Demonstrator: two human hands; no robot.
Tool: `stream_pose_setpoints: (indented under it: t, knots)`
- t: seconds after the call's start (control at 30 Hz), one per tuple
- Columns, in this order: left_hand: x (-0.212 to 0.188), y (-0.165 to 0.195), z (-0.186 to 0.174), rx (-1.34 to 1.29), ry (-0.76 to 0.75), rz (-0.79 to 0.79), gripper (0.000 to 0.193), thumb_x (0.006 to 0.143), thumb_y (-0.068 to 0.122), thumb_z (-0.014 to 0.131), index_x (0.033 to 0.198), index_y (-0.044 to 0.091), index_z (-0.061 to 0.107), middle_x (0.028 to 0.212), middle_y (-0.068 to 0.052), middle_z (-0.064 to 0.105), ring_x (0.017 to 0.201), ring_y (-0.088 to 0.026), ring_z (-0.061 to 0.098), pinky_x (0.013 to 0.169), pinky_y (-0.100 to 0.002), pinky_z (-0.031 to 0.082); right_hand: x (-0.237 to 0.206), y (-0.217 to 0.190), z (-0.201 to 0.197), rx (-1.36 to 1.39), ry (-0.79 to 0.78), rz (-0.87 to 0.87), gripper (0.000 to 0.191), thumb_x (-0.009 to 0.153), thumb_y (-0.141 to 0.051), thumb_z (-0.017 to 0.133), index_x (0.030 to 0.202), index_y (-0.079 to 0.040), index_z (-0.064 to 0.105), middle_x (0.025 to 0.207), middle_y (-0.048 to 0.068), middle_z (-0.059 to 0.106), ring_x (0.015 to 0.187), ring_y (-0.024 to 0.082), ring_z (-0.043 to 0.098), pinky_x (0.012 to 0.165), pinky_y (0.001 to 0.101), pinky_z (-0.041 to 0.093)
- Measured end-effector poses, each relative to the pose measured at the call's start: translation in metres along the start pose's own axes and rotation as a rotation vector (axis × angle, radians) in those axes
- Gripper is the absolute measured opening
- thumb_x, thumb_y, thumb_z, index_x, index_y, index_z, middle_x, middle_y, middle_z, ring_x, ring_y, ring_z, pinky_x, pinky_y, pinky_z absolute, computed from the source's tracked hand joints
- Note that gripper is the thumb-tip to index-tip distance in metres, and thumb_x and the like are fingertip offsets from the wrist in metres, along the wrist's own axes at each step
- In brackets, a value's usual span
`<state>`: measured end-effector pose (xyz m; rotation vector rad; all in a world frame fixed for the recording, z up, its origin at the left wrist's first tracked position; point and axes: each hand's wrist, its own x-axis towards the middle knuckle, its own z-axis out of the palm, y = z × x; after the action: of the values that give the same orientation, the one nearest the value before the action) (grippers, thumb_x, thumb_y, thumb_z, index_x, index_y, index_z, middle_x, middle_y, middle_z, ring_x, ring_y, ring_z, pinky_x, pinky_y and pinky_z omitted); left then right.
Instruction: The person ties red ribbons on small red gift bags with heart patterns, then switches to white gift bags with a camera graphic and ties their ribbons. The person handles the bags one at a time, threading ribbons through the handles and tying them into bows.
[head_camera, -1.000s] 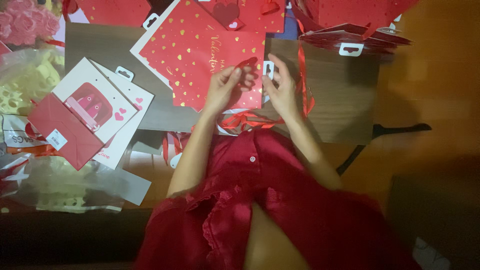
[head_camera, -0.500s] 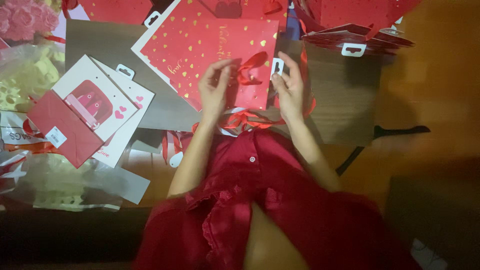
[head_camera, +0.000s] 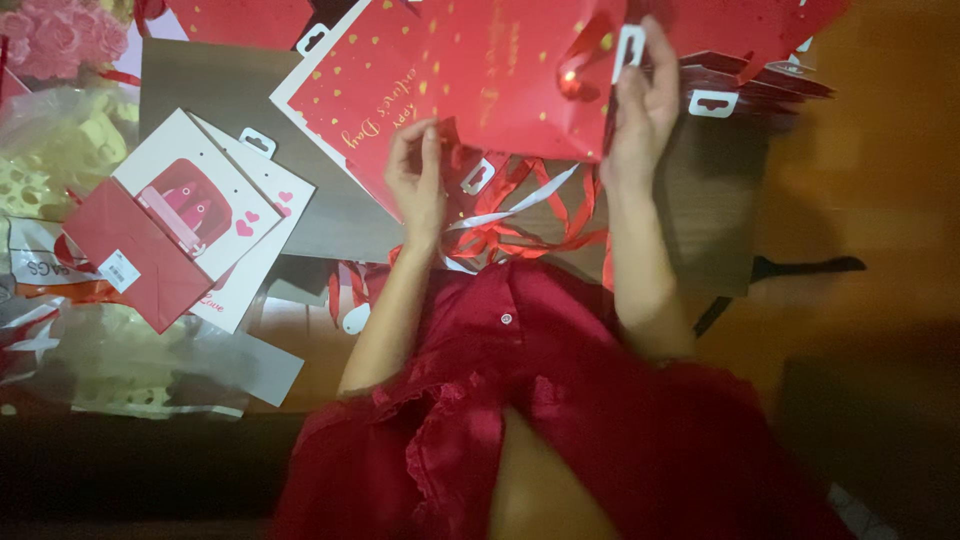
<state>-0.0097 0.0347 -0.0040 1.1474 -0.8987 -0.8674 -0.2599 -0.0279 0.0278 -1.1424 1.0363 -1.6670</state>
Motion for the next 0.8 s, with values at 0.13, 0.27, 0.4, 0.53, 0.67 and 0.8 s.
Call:
stream_pose_setpoints:
  t: [0.13, 0.27, 0.4, 0.53, 0.67, 0.8]
  knots:
    - [0.001, 0.005, 0.0, 0.066, -0.035, 0.035, 0.018, 0.108, 0.013, 0.06, 0.118, 0.0, 0.068, 0.116, -0.007, 0.07, 0.113, -0.015, 0.064, 0.103, -0.031, 0.05, 0.012, -0.007, -0.005, 0.139, -0.024, -0.069, 0.054, 0.112, -0.019, 0.065, 0.16, -0.004, 0.044, 0.163, 0.01, 0.05, 0.145, 0.02, 0.053, 0.129, 0.0379, 0.04]
    - [0.002, 0.003, -0.001, 0.133, -0.043, 0.04, 0.017, 0.106, 0.011, 0.061, 0.117, 0.0, 0.07, 0.115, -0.007, 0.07, 0.113, -0.015, 0.065, 0.103, -0.031, 0.05, 0.014, -0.01, -0.009, 0.164, -0.055, -0.079, 0.053, 0.115, -0.015, 0.065, 0.162, -0.005, 0.043, 0.157, 0.009, 0.051, 0.141, 0.018, 0.054, 0.126, 0.0358, 0.041]
    - [0.003, -0.004, -0.001, 0.132, -0.041, 0.054, 0.018, 0.107, 0.011, 0.061, 0.121, 0.001, 0.068, 0.119, -0.008, 0.069, 0.117, -0.017, 0.064, 0.107, -0.032, 0.049, 0.009, -0.012, -0.011, 0.105, -0.029, -0.057, 0.054, 0.114, -0.014, 0.063, 0.162, -0.004, 0.041, 0.159, 0.006, 0.048, 0.138, 0.016, 0.053, 0.122, 0.0325, 0.04]
    - [0.003, -0.008, 0.0, 0.062, -0.031, 0.091, 0.03, 0.109, 0.009, 0.06, 0.138, 0.003, 0.056, 0.12, -0.008, 0.065, 0.122, -0.018, 0.059, 0.114, -0.034, 0.043, 0.005, -0.016, -0.008, 0.06, 0.006, -0.04, 0.054, 0.112, -0.015, 0.062, 0.16, -0.003, 0.042, 0.162, 0.006, 0.048, 0.121, 0.015, 0.053, 0.108, 0.0319, 0.042]
    - [0.002, -0.009, -0.001, 0.074, -0.004, 0.029, 0.047, 0.106, 0.009, 0.061, 0.15, 0.007, 0.043, 0.113, -0.007, 0.06, 0.109, -0.016, 0.057, 0.105, -0.033, 0.047, 0.008, -0.018, -0.004, 0.097, -0.041, -0.134, 0.051, 0.116, -0.016, 0.063, 0.16, -0.003, 0.043, 0.16, 0.006, 0.048, 0.143, 0.016, 0.053, 0.125, 0.0333, 0.04]
    - [0.002, -0.01, -0.001, -0.01, -0.003, 0.016, 0.052, 0.107, 0.008, 0.058, 0.154, 0.008, 0.035, 0.118, -0.006, 0.057, 0.108, -0.014, 0.056, 0.104, -0.032, 0.047, 0.015, -0.01, -0.012, 0.375, -0.104, -0.011, 0.049, 0.111, -0.018, 0.06, 0.154, -0.004, 0.042, 0.153, 0.007, 0.053, 0.141, 0.02, 0.056, 0.121, 0.0397, 0.045]
